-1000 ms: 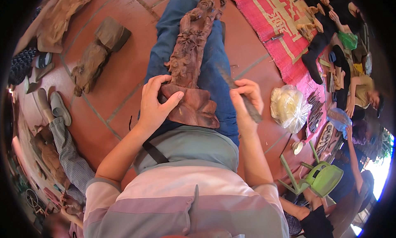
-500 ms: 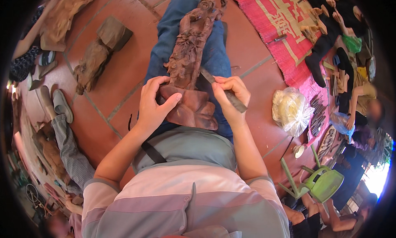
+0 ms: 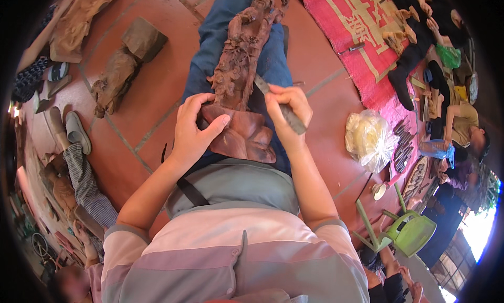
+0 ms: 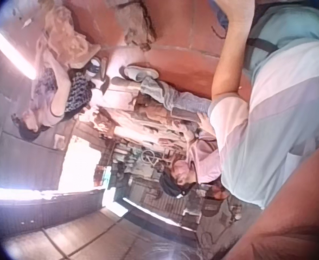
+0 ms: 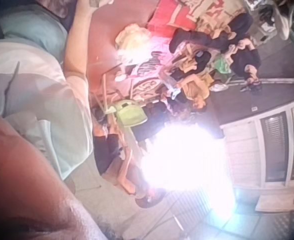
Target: The person sits on the floor and carves a large, irregular wooden object using a chisel-like tool. They hold the wood with one hand and scrape or carve its surface with the other, occasionally adjusting their grip and repositioning the object.
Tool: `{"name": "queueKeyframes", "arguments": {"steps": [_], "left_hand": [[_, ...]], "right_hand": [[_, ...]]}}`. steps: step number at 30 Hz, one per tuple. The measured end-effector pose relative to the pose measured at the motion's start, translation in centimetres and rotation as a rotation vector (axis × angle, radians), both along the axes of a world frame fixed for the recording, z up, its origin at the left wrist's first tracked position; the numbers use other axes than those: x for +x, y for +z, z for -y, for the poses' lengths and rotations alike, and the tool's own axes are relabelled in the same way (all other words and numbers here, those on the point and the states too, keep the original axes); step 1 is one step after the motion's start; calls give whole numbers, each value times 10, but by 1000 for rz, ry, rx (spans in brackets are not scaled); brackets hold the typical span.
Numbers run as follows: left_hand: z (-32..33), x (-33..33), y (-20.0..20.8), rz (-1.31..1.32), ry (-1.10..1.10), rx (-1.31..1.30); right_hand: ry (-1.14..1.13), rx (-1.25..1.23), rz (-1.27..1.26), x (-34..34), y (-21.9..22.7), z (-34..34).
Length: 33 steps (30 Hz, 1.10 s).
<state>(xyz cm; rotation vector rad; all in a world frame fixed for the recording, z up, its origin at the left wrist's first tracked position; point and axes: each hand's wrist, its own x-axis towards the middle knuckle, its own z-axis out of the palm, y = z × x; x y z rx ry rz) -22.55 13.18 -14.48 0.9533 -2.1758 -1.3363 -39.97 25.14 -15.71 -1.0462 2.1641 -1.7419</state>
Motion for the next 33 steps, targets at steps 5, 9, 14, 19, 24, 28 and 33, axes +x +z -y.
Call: {"name": "queueKeyframes", "arguments": {"steps": [5,9,14,19,24,28,33], "left_hand": [[-2,0,0,-1,11,-8],[1,-1,-1,-9,8,-18],[-1,1,0,6,4,1],[-2,0,0,22,-4,-8],[-3,1,2,33,-20,-9],[-2,0,2,41,-30,13],[-4,0,1,37,-32,-1]], "right_hand": [[28,31,54,0,14,-11],[38,1,-30,-2,5,-6],[18,-19,166,2,13,-15],[7,-13,3,4,6,-4],[0,20,145,-2,17,-9],[44,5,-55,-5,14,5],[59,8,148,1,18,-19]]}}
